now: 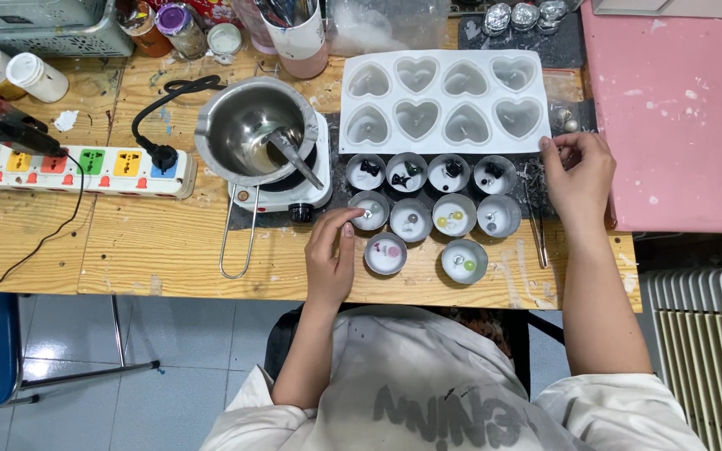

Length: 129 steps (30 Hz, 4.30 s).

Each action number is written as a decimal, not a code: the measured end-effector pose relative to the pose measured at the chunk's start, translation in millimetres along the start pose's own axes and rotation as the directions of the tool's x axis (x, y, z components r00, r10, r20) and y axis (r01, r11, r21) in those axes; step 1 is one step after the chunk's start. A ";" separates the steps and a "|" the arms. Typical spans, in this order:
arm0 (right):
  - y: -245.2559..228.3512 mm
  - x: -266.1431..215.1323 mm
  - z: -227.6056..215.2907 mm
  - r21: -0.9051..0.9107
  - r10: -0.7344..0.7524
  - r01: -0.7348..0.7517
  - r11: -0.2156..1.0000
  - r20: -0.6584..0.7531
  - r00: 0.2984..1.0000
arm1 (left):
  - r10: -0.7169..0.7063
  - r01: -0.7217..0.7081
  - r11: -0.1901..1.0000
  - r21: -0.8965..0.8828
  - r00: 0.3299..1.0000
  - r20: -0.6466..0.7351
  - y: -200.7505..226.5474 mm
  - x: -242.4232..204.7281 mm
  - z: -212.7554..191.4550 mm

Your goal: Decorating candle molds with small decorative elements.

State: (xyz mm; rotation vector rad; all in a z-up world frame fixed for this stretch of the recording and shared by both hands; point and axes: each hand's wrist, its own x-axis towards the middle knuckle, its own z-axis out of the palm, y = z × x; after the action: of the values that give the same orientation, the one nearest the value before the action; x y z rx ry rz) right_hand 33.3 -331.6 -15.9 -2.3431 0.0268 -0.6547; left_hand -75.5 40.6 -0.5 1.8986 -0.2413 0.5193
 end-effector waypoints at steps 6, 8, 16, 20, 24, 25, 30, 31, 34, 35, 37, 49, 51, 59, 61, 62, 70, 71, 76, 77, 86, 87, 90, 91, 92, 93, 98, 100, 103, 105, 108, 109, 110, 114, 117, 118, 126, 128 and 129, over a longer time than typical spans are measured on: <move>2.9 -7.1 -8.9 -0.095 -0.145 0.141 0.985 -0.044 0.988 | 0.013 -0.014 1.000 0.007 1.000 0.025 -0.7 0.9 1.1; -17.4 -19.8 -25.4 -0.082 -0.085 0.080 0.993 -0.052 0.995 | 0.019 -0.019 1.000 0.011 0.999 0.037 -0.6 2.2 1.2; -58.8 -76.6 -40.4 -0.352 0.161 -0.105 0.930 0.133 0.978 | 0.009 -0.017 0.996 0.092 0.996 0.086 -3.4 2.2 3.4; -52.5 -85.4 -37.7 -0.314 0.170 -0.134 0.940 0.090 0.981 | 0.007 -0.017 0.994 0.110 0.996 0.085 -3.3 3.0 4.1; -27.0 -96.2 -33.4 -0.094 0.165 -0.164 0.982 -0.006 0.986 | 0.025 -0.034 0.993 0.116 0.997 0.077 -1.3 2.9 5.9; -23.8 -98.7 -34.1 -0.092 0.163 -0.163 0.982 -0.006 0.987 | 0.026 -0.035 0.993 0.117 0.997 0.076 -1.7 2.2 8.0; -8.8 -115.0 -31.3 0.335 0.218 -0.185 0.924 -0.063 0.974 | 0.092 -0.107 0.985 0.136 0.990 0.108 10.9 -0.2 11.5; 1.4 -118.6 -30.0 0.343 0.206 -0.177 0.923 -0.051 0.977 | 0.087 -0.101 0.984 0.147 0.992 0.093 19.1 0.7 6.4; -10.8 -115.1 -32.6 0.261 -0.050 0.098 0.960 -0.182 0.982 | 0.131 -0.141 0.978 0.156 0.989 0.073 41.0 1.3 -14.1; -41.7 -107.6 -39.3 0.427 0.129 -0.026 0.904 -0.213 0.969 | 0.175 -0.179 0.964 0.197 0.984 0.039 46.8 0.1 -22.4; -52.8 -106.6 -43.1 0.592 0.301 -0.133 0.795 -0.195 0.933 | 0.220 -0.213 0.946 0.245 0.976 -0.001 54.1 -2.5 -41.9; -61.4 -55.3 -50.2 0.517 0.161 -0.209 0.830 0.137 0.977 | -0.078 0.220 0.903 0.369 0.928 -0.364 46.1 2.1 -115.1; -87.3 -30.1 -52.4 0.470 0.064 -0.141 0.871 0.176 0.982 | -0.443 0.467 0.884 0.021 0.850 -0.284 38.6 -2.3 -113.5; -87.2 50.2 -33.0 0.532 0.000 -0.184 0.826 0.328 0.945 | -0.509 0.491 0.794 -0.359 0.859 0.050 9.3 -20.5 -97.8; -80.4 58.5 -24.0 0.533 -0.002 -0.205 0.820 0.362 0.932 | -0.524 0.513 0.768 -0.383 0.848 0.085 4.2 -24.4 -95.7; -77.0 60.0 -19.2 0.537 0.025 -0.220 0.815 0.346 0.938 | -0.514 0.514 0.747 -0.422 0.849 0.126 1.5 -26.6 -95.4; -44.9 53.0 -9.0 0.546 0.064 -0.266 0.794 0.360 0.931 | -0.226 0.513 0.717 -0.472 0.812 0.538 32.4 -4.1 -98.7; -45.7 53.8 -8.9 0.525 0.070 -0.264 0.809 0.359 0.931 | -0.204 0.500 0.800 -0.331 0.747 0.633 38.4 1.8 -94.3; -39.4 53.7 -5.6 0.565 0.069 -0.269 0.780 0.350 0.934 | -0.128 0.311 0.946 -0.089 0.612 0.780 78.5 37.3 -38.5; -37.6 53.7 -5.2 0.619 0.060 -0.276 0.735 0.347 0.936 | -0.052 0.193 0.978 -0.084 0.609 0.791 83.5 47.3 -25.0; -42.0 77.1 -5.4 0.733 -0.131 -0.199 0.651 0.367 0.921 | 0.180 -0.343 0.923 0.175 0.785 0.592 20.9 116.5 74.9; -31.8 77.6 -2.4 0.728 -0.139 -0.203 0.655 0.381 0.914 | 0.220 -0.395 0.879 0.265 0.831 0.511 12.1 118.5 80.4; -35.0 70.0 -0.8 0.570 -0.033 -0.237 0.787 0.422 0.906 | 0.206 -0.424 0.853 0.303 0.808 0.551 1.1 114.6 81.5; -37.7 68.0 -0.5 0.568 -0.028 -0.243 0.786 0.425 0.905 | 0.202 -0.421 0.855 0.301 0.807 0.555 0.6 113.3 80.7; -40.7 65.9 -0.3 0.569 -0.046 -0.230 0.790 0.429 0.902 | 0.203 -0.423 0.852 0.307 0.809 0.552 0.2 111.9 79.7; -43.6 66.5 -1.0 0.569 -0.069 -0.210 0.795 0.428 0.901 | 0.209 -0.428 0.848 0.312 0.812 0.545 0.0 112.5 80.1; -42.9 65.2 -2.7 0.435 -0.253 0.058 0.899 0.406 0.878 | 0.194 -0.429 0.842 0.326 0.806 0.559 -2.1 111.0 79.7; -39.6 65.1 -2.5 0.386 -0.245 0.067 0.920 0.435 0.866 | 0.187 -0.430 0.841 0.330 0.802 0.567 -1.1 110.2 79.6; -31.2 65.5 2.8 0.366 -0.291 0.121 0.923 0.455 0.842 | 0.178 -0.435 0.831 0.348 0.800 0.573 1.1 110.5 78.6; -35.9 65.5 3.8 0.356 -0.321 0.159 0.921 0.459 0.828 | 0.170 -0.418 0.846 0.331 0.800 0.576 2.0 110.0 77.7; -32.1 64.6 8.5 0.361 -0.320 0.157 0.919 0.452 0.832 | 0.161 -0.412 0.846 0.339 0.803 0.574 0.8 108.5 79.4; -32.2 64.3 8.7 0.361 -0.321 0.158 0.919 0.453 0.832 | 0.161 -0.411 0.846 0.339 0.804 0.573 0.7 108.3 79.6; -32.4 64.0 8.9 0.373 -0.320 0.150 0.915 0.450 0.834 | 0.157 -0.406 0.849 0.338 0.804 0.573 0.6 107.9 79.5; -29.9 62.6 12.6 0.347 -0.300 0.148 0.926 0.440 0.846 | 0.149 -0.403 0.851 0.338 0.801 0.580 0.8 107.3 79.1; -31.3 62.4 13.2 0.364 -0.295 0.136 0.921 0.427 0.855 | 0.139 -0.395 0.855 0.337 0.800 0.584 0.5 106.8 79.8; -30.8 62.2 13.5 0.364 -0.295 0.136 0.921 0.426 0.855 | 0.140 -0.395 0.855 0.337 0.800 0.583 0.0 106.3 80.1; -30.9 62.4 18.9 0.391 -0.173 -0.011 0.920 0.431 0.886 | 0.130 -0.383 0.861 0.334 0.802 0.583 -2.6 104.5 80.4; -36.0 63.7 18.7 0.402 -0.162 -0.028 0.915 0.431 0.888 | 0.125 -0.382 0.860 0.339 0.802 0.585 -3.6 104.1 80.8; -38.2 64.4 18.4 0.411 -0.150 -0.045 0.910 0.430 0.890 | 0.121 -0.381 0.859 0.343 0.801 0.587 -4.0 104.0 81.2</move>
State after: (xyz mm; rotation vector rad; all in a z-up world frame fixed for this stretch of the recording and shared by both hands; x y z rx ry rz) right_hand 92.0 -303.6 25.5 -2.0273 -0.3577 -0.0991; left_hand 37.5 -24.8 19.5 2.4659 -0.8354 0.1929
